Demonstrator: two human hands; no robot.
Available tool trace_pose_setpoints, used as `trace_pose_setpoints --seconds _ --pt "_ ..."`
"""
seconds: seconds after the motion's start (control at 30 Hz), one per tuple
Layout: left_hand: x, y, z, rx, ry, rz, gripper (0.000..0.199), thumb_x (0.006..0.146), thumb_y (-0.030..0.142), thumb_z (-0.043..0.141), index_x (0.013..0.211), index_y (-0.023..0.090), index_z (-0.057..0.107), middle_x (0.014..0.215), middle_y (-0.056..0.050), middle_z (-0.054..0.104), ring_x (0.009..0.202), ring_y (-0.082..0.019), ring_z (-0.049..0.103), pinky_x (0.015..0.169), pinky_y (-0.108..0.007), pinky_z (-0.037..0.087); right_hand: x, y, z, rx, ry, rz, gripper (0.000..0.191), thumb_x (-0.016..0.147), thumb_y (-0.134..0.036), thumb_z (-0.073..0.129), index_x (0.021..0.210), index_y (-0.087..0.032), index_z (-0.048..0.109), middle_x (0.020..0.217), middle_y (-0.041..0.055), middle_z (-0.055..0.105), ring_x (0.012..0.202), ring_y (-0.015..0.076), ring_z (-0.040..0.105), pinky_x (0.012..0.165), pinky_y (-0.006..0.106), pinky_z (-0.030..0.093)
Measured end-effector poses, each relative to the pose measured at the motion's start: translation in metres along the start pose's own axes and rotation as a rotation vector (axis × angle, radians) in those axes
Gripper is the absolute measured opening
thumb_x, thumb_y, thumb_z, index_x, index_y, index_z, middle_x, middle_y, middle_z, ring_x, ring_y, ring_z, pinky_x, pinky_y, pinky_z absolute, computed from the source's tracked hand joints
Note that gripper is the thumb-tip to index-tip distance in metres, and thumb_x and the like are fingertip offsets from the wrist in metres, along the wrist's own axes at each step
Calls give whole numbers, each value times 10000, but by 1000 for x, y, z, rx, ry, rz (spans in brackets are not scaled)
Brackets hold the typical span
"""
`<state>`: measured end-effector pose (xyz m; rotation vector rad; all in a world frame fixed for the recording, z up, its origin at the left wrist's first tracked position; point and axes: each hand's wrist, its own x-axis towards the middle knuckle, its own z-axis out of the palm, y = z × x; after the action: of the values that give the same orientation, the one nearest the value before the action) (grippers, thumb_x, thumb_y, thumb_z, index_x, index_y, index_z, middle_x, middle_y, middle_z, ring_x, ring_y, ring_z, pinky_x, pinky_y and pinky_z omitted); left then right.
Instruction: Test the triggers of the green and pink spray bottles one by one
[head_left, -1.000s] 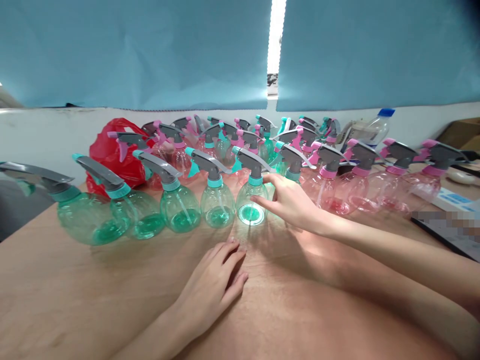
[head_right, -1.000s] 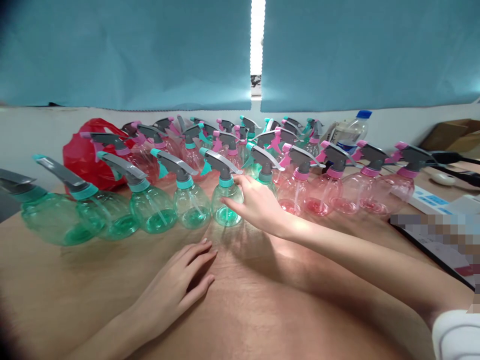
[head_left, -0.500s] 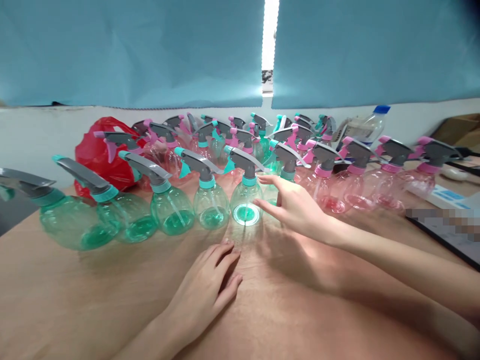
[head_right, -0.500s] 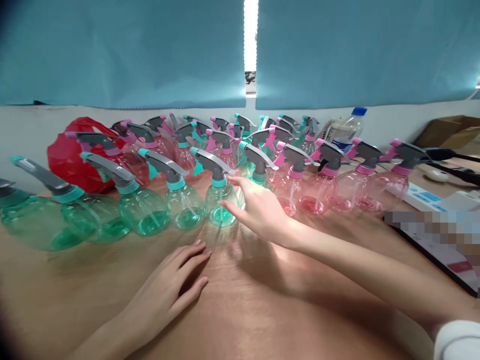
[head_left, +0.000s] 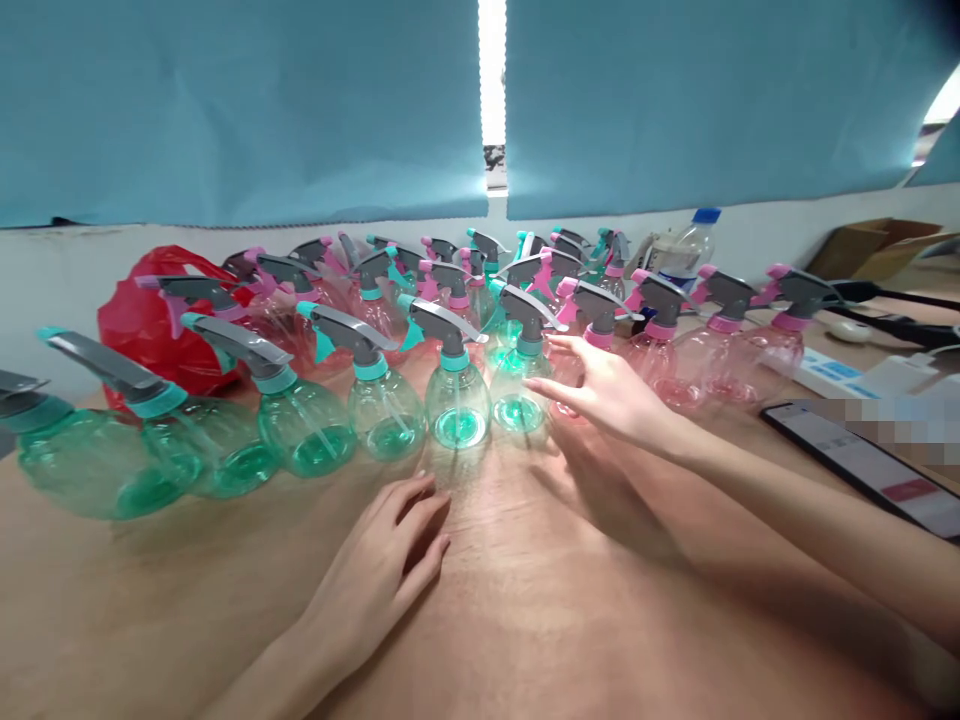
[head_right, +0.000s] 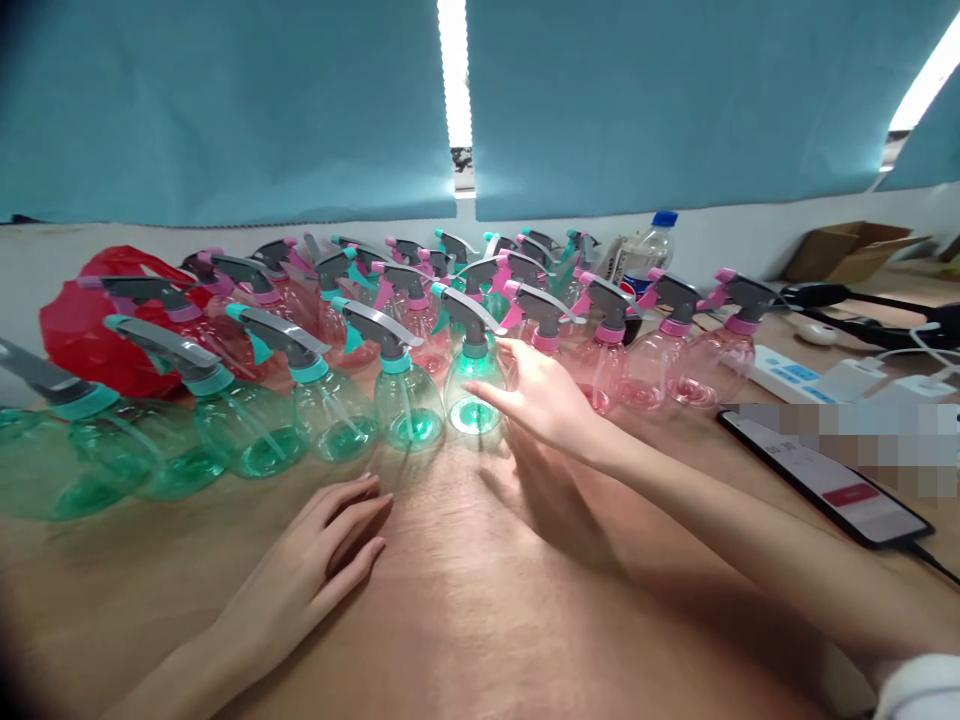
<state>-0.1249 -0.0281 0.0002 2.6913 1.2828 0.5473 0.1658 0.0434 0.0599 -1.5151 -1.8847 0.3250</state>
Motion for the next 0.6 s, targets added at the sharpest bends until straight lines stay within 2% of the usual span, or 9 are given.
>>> trace_pose_setpoints --seconds 0.07,0.13,0.17,0.23,0.33,0.43,0.6 --pt "1 2 0 0 15 8 275 950 296 453 1208 230 517 1283 -98 486 1216 -280 444 974 -444 431 8 0 8 36 -27 -17 753 783 -590 574 1343 -110 421 1342 180 520 1220 320 508 983 463 413" --pt "1 4 -1 -4 26 18 266 950 287 451 1201 233 519 1270 -93 493 1210 -277 447 973 -437 430 16 0 16 34 -24 -3 776 749 -604 597 1311 -91 446 1326 202 525 1209 336 512 966 454 416" --pt "2 6 -1 -7 30 21 262 950 284 451 1197 233 522 1262 -90 498 1206 -275 451 971 -432 431 20 1 19 26 -30 6 744 732 -613 604 1261 -102 487 1286 195 558 1160 339 546 918 438 440" --pt "2 10 -1 -12 31 22 259 948 280 453 1191 235 528 1249 -84 508 1194 -272 462 966 -422 434 26 2 23 -3 -47 40 638 718 -619 602 1120 -126 557 1083 158 661 960 321 634 748 396 476" --pt "2 16 1 -30 30 8 258 944 286 457 1186 241 538 1243 -80 516 1177 -268 477 955 -416 442 28 1 24 -56 -53 64 507 724 -608 584 947 -153 578 834 95 677 731 268 634 587 341 424" --pt "4 22 3 -70 29 -23 250 947 295 454 1177 255 543 1241 -73 516 1166 -260 488 951 -416 444 24 1 20 -40 -56 39 476 736 -585 584 945 -158 576 856 95 676 762 259 630 612 330 417" --pt "16 34 4 -166 31 -86 231 951 304 448 1157 263 544 1228 -53 521 1137 -241 515 947 -399 445 6 1 9 -23 -74 -19 563 750 -625 564 1068 -161 588 1047 127 671 925 289 630 722 355 441"
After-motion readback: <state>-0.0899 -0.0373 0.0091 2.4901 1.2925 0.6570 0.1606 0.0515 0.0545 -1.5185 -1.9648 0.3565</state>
